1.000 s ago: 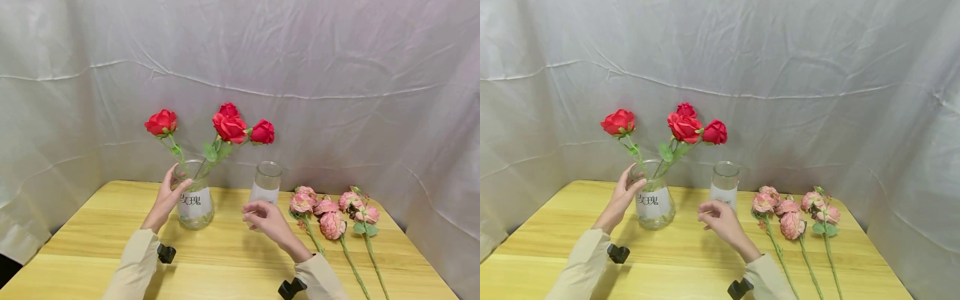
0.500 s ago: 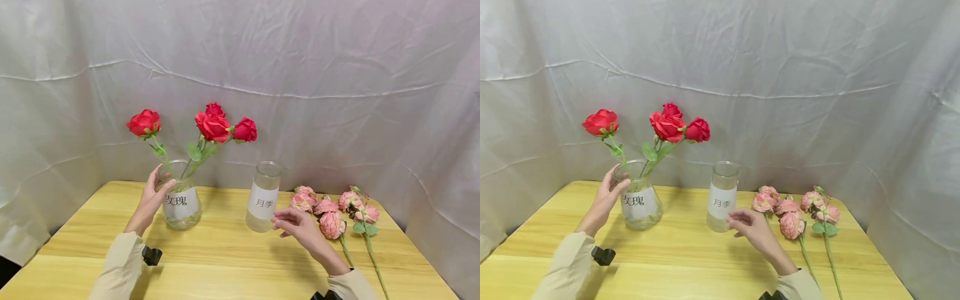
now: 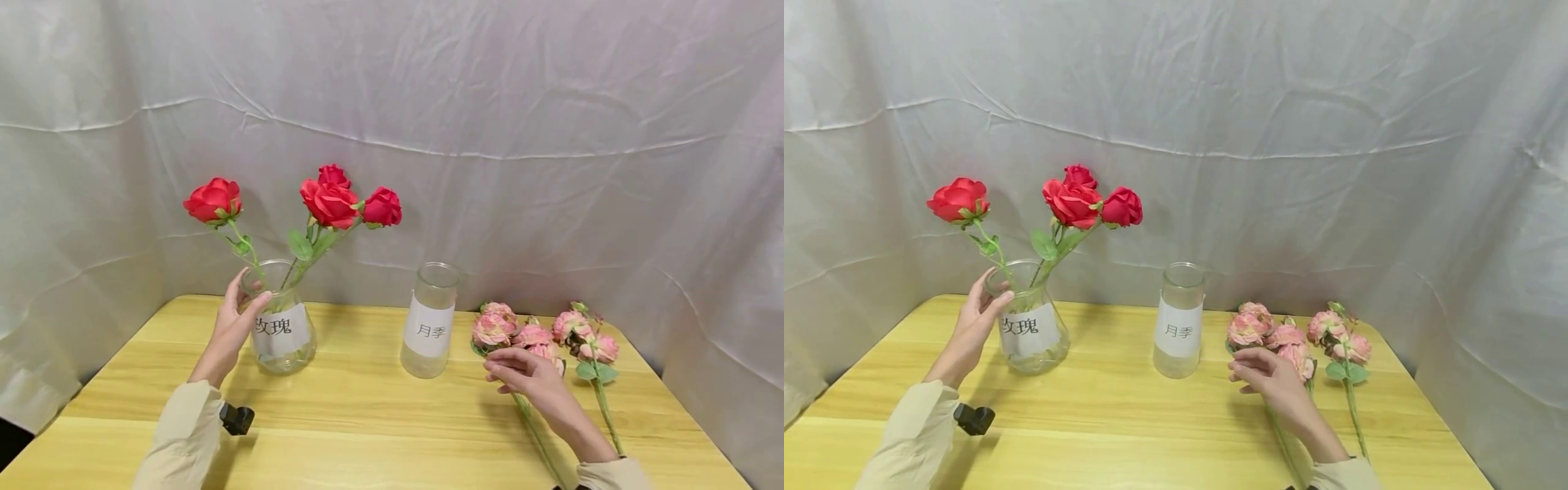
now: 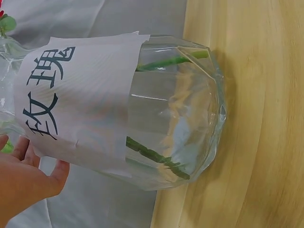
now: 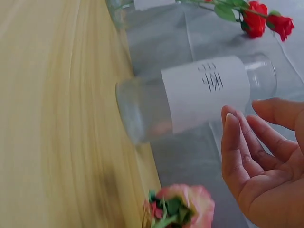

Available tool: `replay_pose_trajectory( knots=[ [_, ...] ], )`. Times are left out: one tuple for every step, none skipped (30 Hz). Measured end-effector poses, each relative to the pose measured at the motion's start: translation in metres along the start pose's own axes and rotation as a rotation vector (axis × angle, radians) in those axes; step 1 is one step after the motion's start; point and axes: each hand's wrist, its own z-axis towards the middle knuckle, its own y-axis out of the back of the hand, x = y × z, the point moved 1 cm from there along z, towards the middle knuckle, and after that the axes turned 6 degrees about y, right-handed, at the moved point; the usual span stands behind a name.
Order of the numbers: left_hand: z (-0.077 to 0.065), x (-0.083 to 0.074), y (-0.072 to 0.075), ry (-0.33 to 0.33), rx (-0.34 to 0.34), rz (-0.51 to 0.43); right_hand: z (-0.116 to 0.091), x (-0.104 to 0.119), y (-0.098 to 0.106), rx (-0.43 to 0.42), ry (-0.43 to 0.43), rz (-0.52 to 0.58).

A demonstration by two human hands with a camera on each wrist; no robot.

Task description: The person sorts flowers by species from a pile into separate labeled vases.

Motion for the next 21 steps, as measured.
replay_pose_trajectory(
  knots=[
    [0.000, 0.000, 0.000, 0.000, 0.002, 0.002, -0.001, -0.002, 0.003, -0.004, 0.001, -0.006],
    [-0.001, 0.000, 0.000, 0.001, 0.007, 0.006, -0.002, -0.004, 0.007, -0.008, 0.000, -0.010],
    [-0.001, 0.001, 0.000, 0.003, 0.012, 0.011, -0.004, -0.006, 0.011, -0.008, 0.003, -0.011],
    [-0.002, 0.002, 0.000, 0.002, 0.018, 0.019, -0.005, -0.009, 0.014, -0.014, -0.005, -0.011],
    [-0.002, 0.002, 0.000, 0.001, 0.022, 0.026, -0.005, -0.011, 0.017, -0.024, -0.020, -0.010],
    [-0.003, 0.003, 0.001, -0.002, 0.027, 0.034, -0.006, -0.013, 0.020, -0.032, -0.035, -0.013],
    [-0.003, 0.004, 0.001, -0.005, 0.033, 0.044, -0.007, -0.016, 0.024, -0.042, -0.050, -0.017],
    [-0.003, 0.004, 0.002, -0.009, 0.039, 0.051, -0.008, -0.018, 0.026, -0.050, -0.066, -0.019],
    [-0.003, 0.004, 0.003, -0.012, 0.043, 0.061, -0.008, -0.020, 0.029, -0.057, -0.082, -0.017],
    [-0.003, 0.005, 0.004, -0.011, 0.046, 0.073, -0.009, -0.022, 0.031, -0.070, -0.102, -0.023],
    [-0.004, 0.005, 0.005, -0.008, 0.047, 0.090, -0.010, -0.023, 0.034, -0.076, -0.109, -0.026],
    [-0.004, 0.006, 0.006, -0.004, 0.050, 0.111, -0.011, -0.024, 0.036, -0.081, -0.115, -0.027],
    [-0.006, 0.007, 0.007, 0.007, 0.052, 0.130, -0.011, -0.026, 0.037, -0.085, -0.117, -0.026],
    [-0.008, 0.007, 0.009, 0.027, 0.054, 0.146, -0.012, -0.027, 0.039, -0.086, -0.117, -0.024],
    [-0.010, 0.008, 0.010, 0.049, 0.051, 0.154, -0.013, -0.028, 0.041, -0.083, -0.113, -0.021],
    [-0.013, 0.008, 0.012, 0.073, 0.041, 0.158, -0.014, -0.029, 0.042, -0.083, -0.106, -0.021],
    [-0.016, 0.008, 0.013, 0.097, 0.027, 0.161, -0.014, -0.030, 0.044, -0.082, -0.101, -0.014],
    [-0.019, 0.008, 0.013, 0.125, 0.012, 0.152, -0.015, -0.030, 0.045, -0.084, -0.102, -0.014],
    [-0.022, 0.007, 0.014, 0.154, 0.001, 0.142, -0.016, -0.031, 0.047, -0.083, -0.096, -0.015],
    [-0.025, 0.006, 0.013, 0.180, -0.009, 0.128, -0.017, -0.032, 0.049, -0.087, -0.097, -0.019],
    [-0.028, 0.005, 0.013, 0.202, -0.024, 0.118, -0.017, -0.033, 0.051, -0.090, -0.098, -0.024]
  ],
)
